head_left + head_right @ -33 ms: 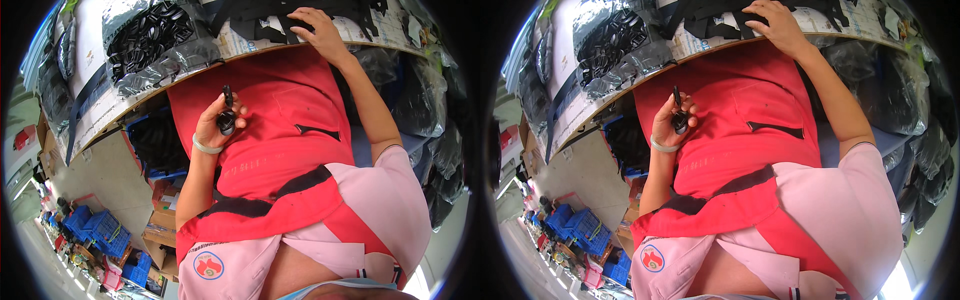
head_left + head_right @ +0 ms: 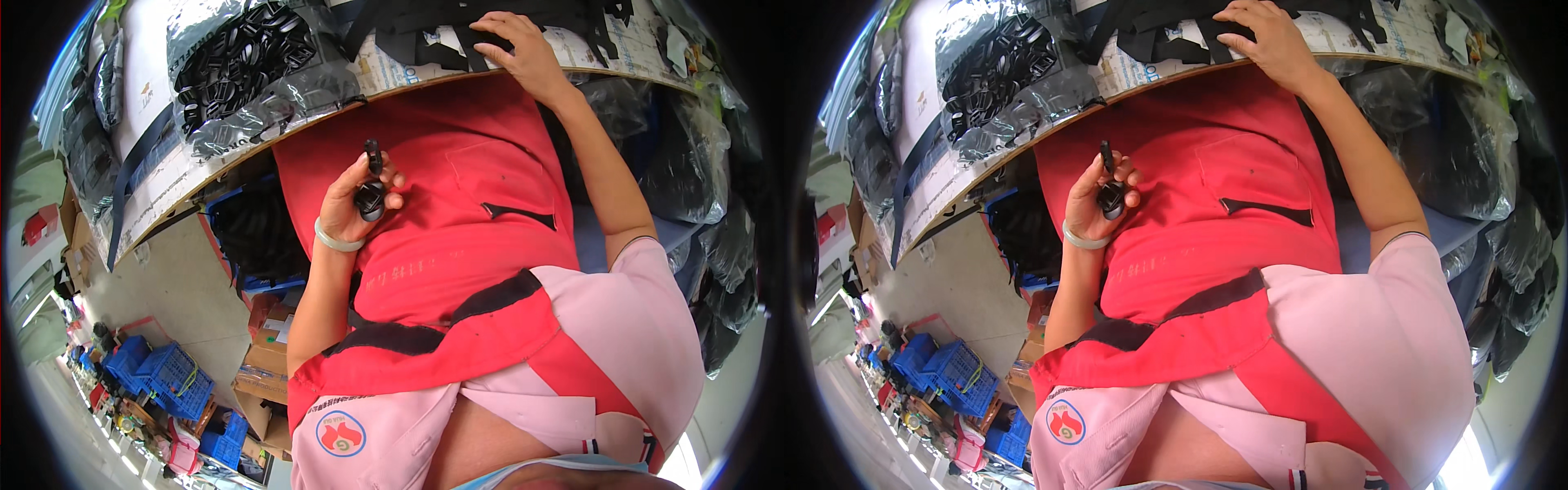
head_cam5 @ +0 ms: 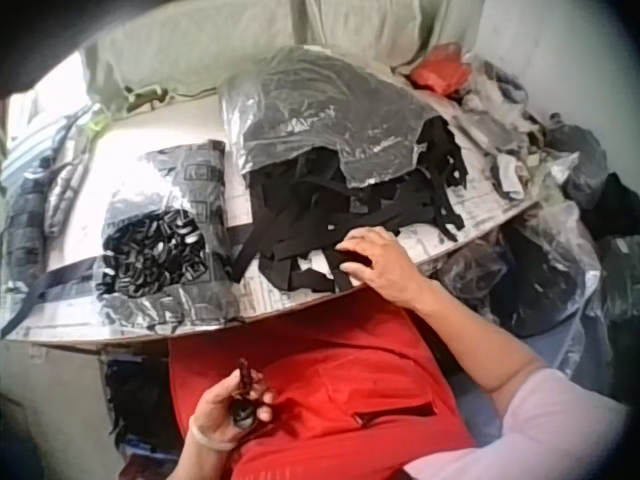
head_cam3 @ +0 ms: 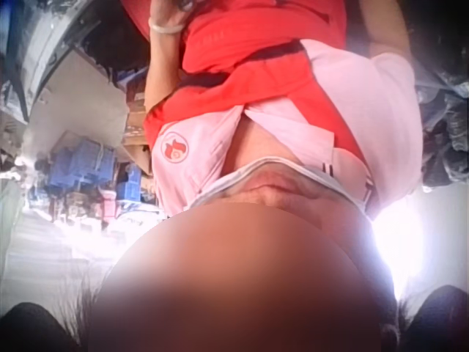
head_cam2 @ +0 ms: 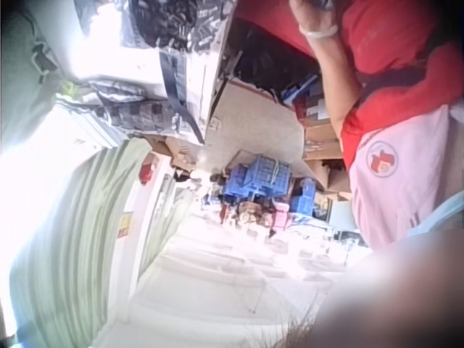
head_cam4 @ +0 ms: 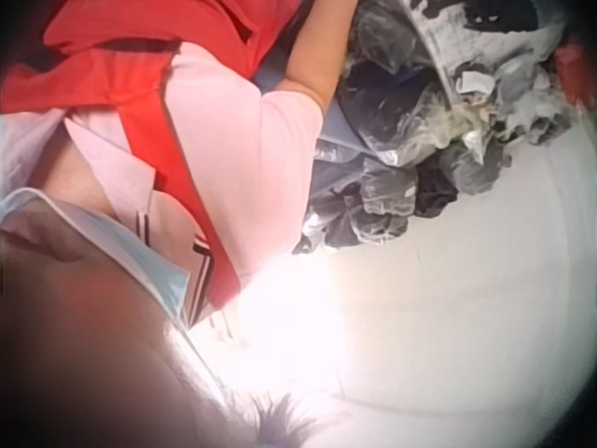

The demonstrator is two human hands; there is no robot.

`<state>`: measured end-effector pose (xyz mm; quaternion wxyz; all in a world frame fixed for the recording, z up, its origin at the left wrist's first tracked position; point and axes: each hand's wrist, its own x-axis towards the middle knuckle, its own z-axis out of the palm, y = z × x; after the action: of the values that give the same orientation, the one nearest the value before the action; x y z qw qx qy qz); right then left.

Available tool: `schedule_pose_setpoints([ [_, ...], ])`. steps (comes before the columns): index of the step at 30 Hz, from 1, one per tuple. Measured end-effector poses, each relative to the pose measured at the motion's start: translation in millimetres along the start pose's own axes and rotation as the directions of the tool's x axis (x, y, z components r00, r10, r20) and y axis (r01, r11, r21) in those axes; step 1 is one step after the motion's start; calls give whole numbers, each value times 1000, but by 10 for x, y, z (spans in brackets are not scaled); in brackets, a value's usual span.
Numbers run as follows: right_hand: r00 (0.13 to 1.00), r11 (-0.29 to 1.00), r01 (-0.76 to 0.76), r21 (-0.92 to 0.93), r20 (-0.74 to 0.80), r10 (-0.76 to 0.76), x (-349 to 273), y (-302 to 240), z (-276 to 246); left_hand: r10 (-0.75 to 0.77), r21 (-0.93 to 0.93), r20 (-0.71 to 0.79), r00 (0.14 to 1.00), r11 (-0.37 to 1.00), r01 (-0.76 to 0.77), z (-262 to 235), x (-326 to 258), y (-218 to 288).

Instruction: Assembling black plastic buckles onto nylon straps at a factory assembly table.

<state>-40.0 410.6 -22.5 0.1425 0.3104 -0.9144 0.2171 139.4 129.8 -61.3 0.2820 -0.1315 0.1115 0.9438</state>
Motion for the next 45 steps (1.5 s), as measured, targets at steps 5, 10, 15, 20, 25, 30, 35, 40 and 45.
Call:
schedule_pose_setpoints([
  [5, 991, 989, 91, -121, 109, -77, 74, 138, 17, -30, 20, 9, 1000, 999, 29, 11, 52, -14],
  [10, 928, 924, 309, -227, 284, -241, 179, 143, 18, -32, 19, -39, 999, 999, 33, -37, 73, -14],
  [15, 918, 888, 363, -282, 271, -289, 196, 142, 35, 11, 114, -145, 989, 993, 6, -50, 66, -54],
  [20, 969, 969, 219, -119, 143, -201, 220, 195, -159, 67, 265, -193, 979, 964, -14, 41, 44, -96],
  [25, 970, 986, 160, 55, -193, -146, 294, -239, -573, 197, 506, -265, 944, 862, -37, 121, 80, -136],
  [30, 955, 728, -263, 634, 279, 101, -25, -1221, -716, 438, 694, -236, 867, 700, -165, 284, 59, -155],
  [35, 547, 23, -836, 549, 828, 120, -274, -1382, -161, 503, 761, -105, 858, 596, -257, 324, 82, -181],
  [40, 508, -94, -848, 522, 850, 139, -293, -1347, 54, 590, 798, -137, 795, 542, -265, 332, 54, -219],
  [45, 463, -292, -826, 482, 876, 135, -321, -1404, 105, 714, 905, -11, 700, 304, -297, 238, 85, -231],
])
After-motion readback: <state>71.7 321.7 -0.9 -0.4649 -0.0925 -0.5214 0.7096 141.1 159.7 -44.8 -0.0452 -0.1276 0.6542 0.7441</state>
